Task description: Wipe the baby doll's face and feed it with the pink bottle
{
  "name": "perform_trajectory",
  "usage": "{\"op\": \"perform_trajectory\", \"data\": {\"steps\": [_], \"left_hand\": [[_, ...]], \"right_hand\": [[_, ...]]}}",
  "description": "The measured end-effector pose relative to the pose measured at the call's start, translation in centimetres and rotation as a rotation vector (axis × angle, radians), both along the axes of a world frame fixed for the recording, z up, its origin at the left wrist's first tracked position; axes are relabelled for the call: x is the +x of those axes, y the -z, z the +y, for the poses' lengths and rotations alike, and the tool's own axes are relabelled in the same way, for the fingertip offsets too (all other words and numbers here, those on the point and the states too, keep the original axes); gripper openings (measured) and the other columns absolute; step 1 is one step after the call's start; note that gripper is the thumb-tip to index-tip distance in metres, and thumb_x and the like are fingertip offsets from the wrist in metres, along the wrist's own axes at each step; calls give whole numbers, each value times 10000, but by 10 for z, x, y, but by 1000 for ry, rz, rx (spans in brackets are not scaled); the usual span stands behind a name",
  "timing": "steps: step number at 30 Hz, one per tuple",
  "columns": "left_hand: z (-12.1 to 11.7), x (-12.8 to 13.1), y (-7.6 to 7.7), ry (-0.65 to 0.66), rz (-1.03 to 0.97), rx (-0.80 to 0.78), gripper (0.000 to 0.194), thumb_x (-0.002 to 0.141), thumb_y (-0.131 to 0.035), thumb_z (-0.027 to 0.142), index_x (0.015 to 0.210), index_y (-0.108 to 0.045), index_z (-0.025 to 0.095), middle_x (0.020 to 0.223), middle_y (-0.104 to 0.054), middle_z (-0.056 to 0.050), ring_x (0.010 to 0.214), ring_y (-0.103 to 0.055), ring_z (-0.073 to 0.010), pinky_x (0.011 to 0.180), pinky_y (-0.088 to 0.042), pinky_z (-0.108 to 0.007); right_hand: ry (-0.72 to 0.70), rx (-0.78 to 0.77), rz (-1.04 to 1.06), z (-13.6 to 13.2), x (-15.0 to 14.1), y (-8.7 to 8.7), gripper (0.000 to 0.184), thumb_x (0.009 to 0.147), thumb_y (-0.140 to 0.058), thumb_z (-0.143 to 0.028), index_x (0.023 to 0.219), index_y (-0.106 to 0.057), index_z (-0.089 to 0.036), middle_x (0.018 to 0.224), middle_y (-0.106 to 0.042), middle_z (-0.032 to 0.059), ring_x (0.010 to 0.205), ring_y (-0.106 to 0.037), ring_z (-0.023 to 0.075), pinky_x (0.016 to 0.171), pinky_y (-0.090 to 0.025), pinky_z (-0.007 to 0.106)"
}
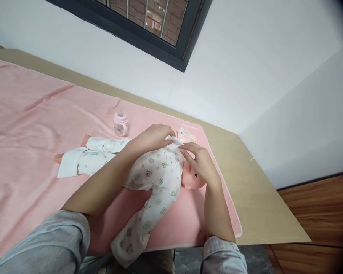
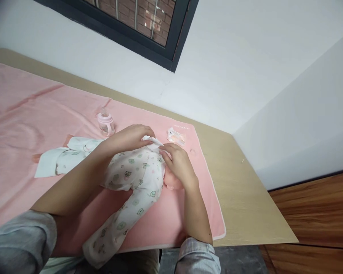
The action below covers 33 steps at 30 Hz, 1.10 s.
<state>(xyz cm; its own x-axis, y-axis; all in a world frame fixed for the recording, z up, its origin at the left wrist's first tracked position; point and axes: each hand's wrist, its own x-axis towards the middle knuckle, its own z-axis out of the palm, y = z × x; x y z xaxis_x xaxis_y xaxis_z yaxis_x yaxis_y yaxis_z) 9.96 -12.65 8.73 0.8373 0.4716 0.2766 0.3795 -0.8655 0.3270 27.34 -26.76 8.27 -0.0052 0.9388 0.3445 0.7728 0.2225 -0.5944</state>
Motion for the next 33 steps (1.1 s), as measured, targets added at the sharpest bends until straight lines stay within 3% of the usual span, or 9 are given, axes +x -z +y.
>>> {"op": "perform_trajectory", "data": {"steps": [4,10,13,17,21,25,28,33], "left_hand": [[9,-14,-7,-44,11,-70,290,850,-508,254,1052,-715,220,1130,-718,-34,1022,-647,-241,864,-471,-333],[31,-64,-25,-150,-121,-206,271,867,-563,300,1077,-715,222,1194,-702,-3,1143,-611,-243,957,-455,-315],[46,-92,-26,-270,-260,-295,276,872,-607,340,1078,-718,195,1176,-706,-20,1127,-616,-240,981,-454,-318],[66,-119,-15,-438,-390,-417,284,905,-598,316,1115,-690,148,1152,-699,-60,1074,-632,-220,972,-457,-332],[83,-134,-1,-615,-347,-454,312,927,-590,363,1154,-660,162,1195,-660,-59,1097,-598,-233,978,-441,-352],[91,-141,6,-738,-312,-445,438,942,-563,434,1305,-563,188,1256,-602,-71,1104,-563,-249,966,-435,-378],[94,-142,10,-751,-274,-480,585,933,-570,477,1424,-422,197,1321,-550,-96,1149,-529,-262,1002,-406,-416],[107,-144,24,-748,-123,-502,847,875,-629,565,1522,-254,168,1427,-468,-170,1173,-519,-300,960,-429,-416]], "right_hand": [[22,19,83,-4,6,-1,211,935,-575,-357,1001,-772,-321,1077,-727,12,1060,-661,210,973,-504,362],[279,49,272,9,52,16,194,822,-673,-364,920,-774,-231,992,-746,55,821,-661,186,764,-525,318],[436,21,197,21,84,25,310,795,-656,-346,1048,-748,-193,880,-734,61,660,-597,162,706,-505,331],[609,-25,13,44,116,32,385,790,-592,-234,1146,-722,-163,920,-728,84,674,-590,173,819,-514,390],[600,-78,66,74,130,38,440,778,-608,-213,1207,-691,-161,939,-728,82,668,-585,164,886,-532,423],[461,-88,328,105,134,43,452,748,-653,-219,1198,-670,-190,1121,-713,62,722,-628,134,912,-563,407],[372,-165,529,122,135,50,507,714,-687,-182,1219,-641,-178,1219,-683,75,786,-675,128,908,-583,365],[490,-227,530,126,142,67,514,716,-636,-143,1230,-620,-151,1337,-622,124,625,-642,95,767,-608,341]]}}
